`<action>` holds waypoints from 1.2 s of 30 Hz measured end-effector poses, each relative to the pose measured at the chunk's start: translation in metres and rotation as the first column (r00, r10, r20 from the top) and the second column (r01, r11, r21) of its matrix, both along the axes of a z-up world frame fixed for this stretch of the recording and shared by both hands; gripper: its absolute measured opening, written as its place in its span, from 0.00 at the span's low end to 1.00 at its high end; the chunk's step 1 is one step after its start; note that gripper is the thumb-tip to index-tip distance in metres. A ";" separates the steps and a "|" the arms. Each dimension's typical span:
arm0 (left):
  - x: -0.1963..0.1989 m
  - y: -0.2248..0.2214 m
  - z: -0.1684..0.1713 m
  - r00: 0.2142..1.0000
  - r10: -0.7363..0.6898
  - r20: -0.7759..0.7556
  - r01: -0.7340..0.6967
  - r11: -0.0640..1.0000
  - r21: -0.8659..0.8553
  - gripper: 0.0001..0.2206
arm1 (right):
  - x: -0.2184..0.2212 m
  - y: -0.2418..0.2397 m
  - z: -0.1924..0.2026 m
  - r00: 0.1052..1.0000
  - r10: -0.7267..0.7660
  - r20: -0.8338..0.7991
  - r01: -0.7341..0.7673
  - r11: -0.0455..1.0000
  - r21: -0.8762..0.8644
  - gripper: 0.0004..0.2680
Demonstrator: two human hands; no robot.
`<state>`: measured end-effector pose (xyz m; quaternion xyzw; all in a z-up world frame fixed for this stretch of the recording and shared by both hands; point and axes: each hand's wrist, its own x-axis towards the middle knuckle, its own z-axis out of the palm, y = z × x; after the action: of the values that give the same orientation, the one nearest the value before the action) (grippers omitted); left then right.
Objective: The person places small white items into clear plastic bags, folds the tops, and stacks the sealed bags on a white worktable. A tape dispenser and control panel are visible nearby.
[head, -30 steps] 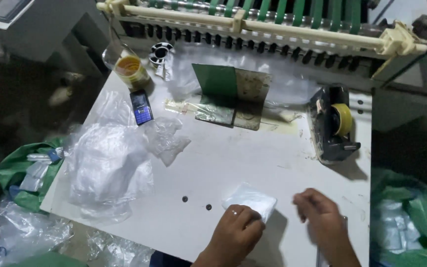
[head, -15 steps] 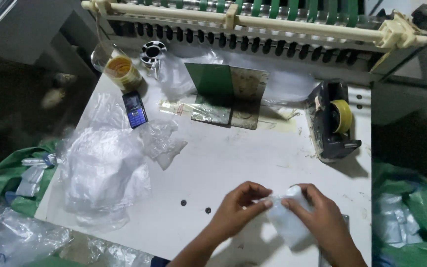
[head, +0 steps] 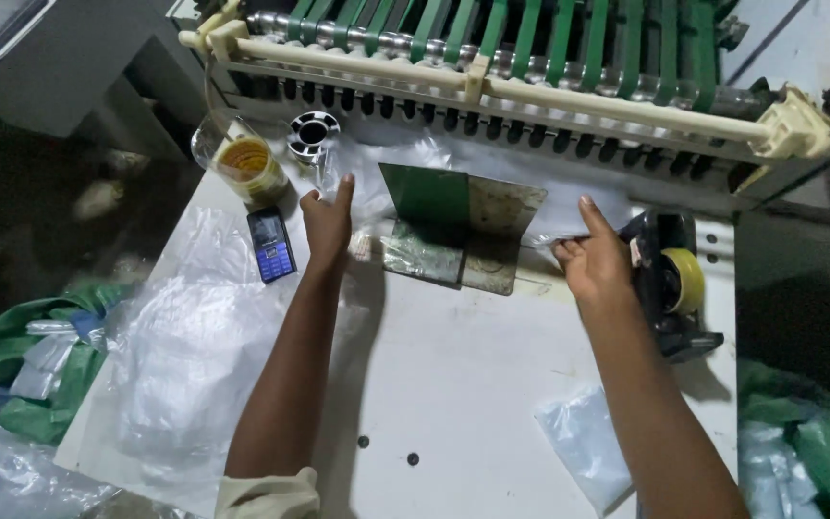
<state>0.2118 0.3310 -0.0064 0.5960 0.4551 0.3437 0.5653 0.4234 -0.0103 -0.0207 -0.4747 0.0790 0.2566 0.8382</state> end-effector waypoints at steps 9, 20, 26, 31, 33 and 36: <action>0.009 -0.022 0.024 0.977 -0.033 -0.211 0.062 0.989 0.133 0.26 | 0.004 0.017 -0.038 0.937 -0.291 0.191 0.329 0.920 -0.212 0.23; -0.168 -0.178 0.106 0.600 -0.772 0.210 0.799 0.567 -0.200 0.17 | -0.202 -0.208 0.007 0.371 0.649 0.665 0.711 0.263 -0.653 0.22; -0.152 -0.195 0.114 0.433 -0.722 -0.539 0.698 0.647 -0.306 0.54 | -0.245 -0.130 0.167 0.934 -0.332 0.130 0.354 0.904 -0.239 0.25; -0.201 -0.250 0.083 0.736 -0.049 -0.675 0.636 0.393 0.665 0.37 | -0.281 -0.169 0.135 0.995 -0.099 -0.027 0.035 0.580 -0.814 0.30; -0.230 -0.279 0.080 0.845 -0.110 -0.523 0.527 0.332 0.783 0.28 | -0.297 -0.194 0.087 0.973 0.055 -0.226 -0.232 0.299 -0.926 0.36; -0.273 -0.315 0.058 0.816 -0.420 -0.398 0.573 0.494 0.653 0.52 | -0.335 -0.203 0.059 0.712 0.405 0.574 -0.620 0.746 0.242 0.22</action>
<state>-0.0612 0.0164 0.0512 0.9083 0.1302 0.2638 0.2973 0.0884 -0.2131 0.0386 -0.3349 -0.3294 0.3673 0.8028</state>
